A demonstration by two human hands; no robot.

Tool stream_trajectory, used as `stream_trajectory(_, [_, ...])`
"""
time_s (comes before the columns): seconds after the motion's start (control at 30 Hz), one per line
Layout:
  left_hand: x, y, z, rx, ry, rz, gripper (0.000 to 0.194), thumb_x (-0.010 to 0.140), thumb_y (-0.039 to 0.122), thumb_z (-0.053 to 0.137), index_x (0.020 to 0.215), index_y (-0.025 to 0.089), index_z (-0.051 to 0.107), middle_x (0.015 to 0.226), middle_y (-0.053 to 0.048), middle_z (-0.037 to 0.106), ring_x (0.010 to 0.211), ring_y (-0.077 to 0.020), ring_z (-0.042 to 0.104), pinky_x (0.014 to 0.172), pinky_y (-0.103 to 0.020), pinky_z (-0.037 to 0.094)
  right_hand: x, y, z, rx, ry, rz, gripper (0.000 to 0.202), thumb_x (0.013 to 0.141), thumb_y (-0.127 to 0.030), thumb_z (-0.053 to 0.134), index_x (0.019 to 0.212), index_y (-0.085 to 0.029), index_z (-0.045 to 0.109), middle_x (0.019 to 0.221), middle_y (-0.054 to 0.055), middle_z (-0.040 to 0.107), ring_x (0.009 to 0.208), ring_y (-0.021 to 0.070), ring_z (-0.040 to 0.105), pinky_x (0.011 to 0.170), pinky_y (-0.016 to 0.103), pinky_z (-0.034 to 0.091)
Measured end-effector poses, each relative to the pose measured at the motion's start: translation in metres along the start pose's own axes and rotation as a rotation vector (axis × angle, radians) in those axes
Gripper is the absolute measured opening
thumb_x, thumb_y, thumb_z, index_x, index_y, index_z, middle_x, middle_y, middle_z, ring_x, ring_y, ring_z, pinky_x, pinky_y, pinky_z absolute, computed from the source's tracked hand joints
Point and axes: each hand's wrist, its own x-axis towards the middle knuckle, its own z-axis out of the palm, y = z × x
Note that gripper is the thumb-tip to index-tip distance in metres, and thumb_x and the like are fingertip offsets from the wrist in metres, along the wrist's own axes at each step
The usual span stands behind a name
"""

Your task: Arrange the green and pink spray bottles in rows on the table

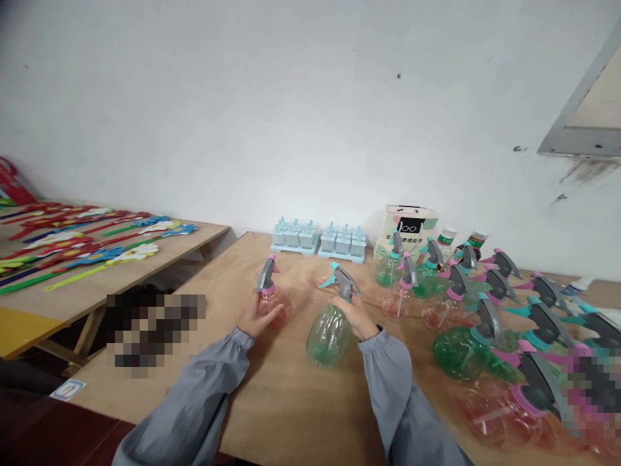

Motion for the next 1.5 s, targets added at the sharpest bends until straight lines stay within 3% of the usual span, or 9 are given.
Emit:
stream_trajectory(0.1, [0.0, -0.001, -0.001, -0.002, -0.023, -0.024, 0.058, 0.072, 0.046, 0.076, 0.119, 0.024, 0.05, 0.104, -0.004, 0.063, 0.1, -0.0248, 0.065, 0.097, -0.049, 0.051, 0.0, -0.002, -0.001, -0.005, -0.028, -0.032, 0.039, 0.071, -0.039, 0.074, 0.107, -0.026, 0.069, 0.093, 0.002, 0.073, 0.083, 0.0216, 0.064, 0.073, 0.034, 0.049])
stream_trajectory(0.37, [-0.001, -0.003, 0.001, -0.018, -0.013, -0.039, 0.057, 0.072, 0.045, 0.076, 0.118, 0.024, 0.049, 0.105, -0.005, 0.063, 0.102, -0.0233, 0.064, 0.098, -0.046, 0.05, -0.001, -0.009, -0.001, -0.025, -0.05, -0.113, 0.038, 0.076, -0.045, 0.075, 0.108, -0.028, 0.068, 0.096, 0.003, 0.072, 0.105, 0.0252, 0.062, 0.094, 0.04, 0.046])
stream_trajectory(0.5, [-0.001, -0.003, 0.0, 0.008, -0.013, -0.022, 0.058, 0.073, 0.044, 0.075, 0.12, 0.023, 0.048, 0.108, -0.006, 0.063, 0.103, -0.0241, 0.064, 0.099, -0.047, 0.05, -0.001, -0.008, 0.001, -0.012, 0.006, -0.045, 0.034, 0.07, -0.045, 0.077, 0.098, -0.026, 0.07, 0.088, 0.002, 0.071, 0.085, 0.0223, 0.064, 0.083, 0.038, 0.048])
stream_trajectory(0.67, [0.0, 0.0, 0.0, 0.0, -0.025, 0.022, 0.056, 0.074, 0.043, 0.074, 0.12, 0.024, 0.048, 0.105, -0.005, 0.063, 0.1, -0.0243, 0.065, 0.096, -0.048, 0.052, 0.002, -0.002, 0.001, 0.094, 0.233, 0.029, 0.022, 0.059, -0.036, 0.076, 0.073, -0.023, 0.065, 0.07, 0.0, 0.064, 0.066, 0.0176, 0.057, 0.062, 0.03, 0.045])
stream_trajectory(0.83, [0.0, -0.001, 0.001, 0.008, 0.002, 0.01, 0.057, 0.072, 0.044, 0.075, 0.119, 0.023, 0.05, 0.104, -0.005, 0.064, 0.1, -0.0256, 0.066, 0.096, -0.05, 0.052, 0.003, -0.001, -0.003, 0.096, 0.169, 0.034, 0.021, 0.058, -0.031, 0.074, 0.077, -0.023, 0.067, 0.078, -0.001, 0.066, 0.065, 0.0141, 0.054, 0.059, 0.026, 0.042])
stream_trajectory(0.97, [-0.001, -0.007, 0.001, 0.013, -0.012, -0.009, 0.058, 0.072, 0.044, 0.075, 0.12, 0.024, 0.049, 0.105, -0.005, 0.064, 0.101, -0.0255, 0.065, 0.097, -0.051, 0.051, 0.002, -0.007, -0.003, 0.036, 0.074, -0.054, 0.026, 0.066, -0.034, 0.074, 0.09, -0.025, 0.07, 0.089, 0.001, 0.07, 0.091, 0.0202, 0.061, 0.082, 0.032, 0.047])
stream_trajectory(1.13, [0.0, -0.007, -0.001, 0.015, -0.041, -0.008, 0.058, 0.073, 0.043, 0.075, 0.12, 0.022, 0.049, 0.104, -0.005, 0.063, 0.101, -0.0249, 0.065, 0.096, -0.046, 0.051, 0.001, -0.009, 0.0, -0.001, 0.012, -0.128, 0.024, 0.073, -0.039, 0.073, 0.094, -0.027, 0.071, 0.096, 0.003, 0.073, 0.111, 0.0253, 0.06, 0.106, 0.042, 0.039])
stream_trajectory(1.37, [0.0, -0.001, -0.002, 0.024, -0.039, -0.022, 0.058, 0.072, 0.043, 0.075, 0.119, 0.022, 0.05, 0.103, -0.005, 0.063, 0.098, -0.0239, 0.065, 0.094, -0.045, 0.051, 0.004, 0.007, 0.0, 0.055, 0.413, -0.158, 0.024, 0.068, -0.048, 0.07, 0.073, -0.025, 0.065, 0.08, 0.002, 0.067, 0.088, 0.0254, 0.064, 0.084, 0.041, 0.048])
stream_trajectory(1.5, [0.0, -0.005, -0.001, 0.022, -0.055, -0.007, 0.057, 0.074, 0.044, 0.073, 0.121, 0.021, 0.048, 0.105, -0.006, 0.063, 0.1, -0.0238, 0.064, 0.096, -0.046, 0.05, 0.003, 0.006, -0.009, -0.058, 0.415, -0.151, 0.029, 0.067, -0.051, 0.073, 0.076, -0.025, 0.065, 0.087, 0.003, 0.069, 0.098, 0.0264, 0.063, 0.09, 0.042, 0.047])
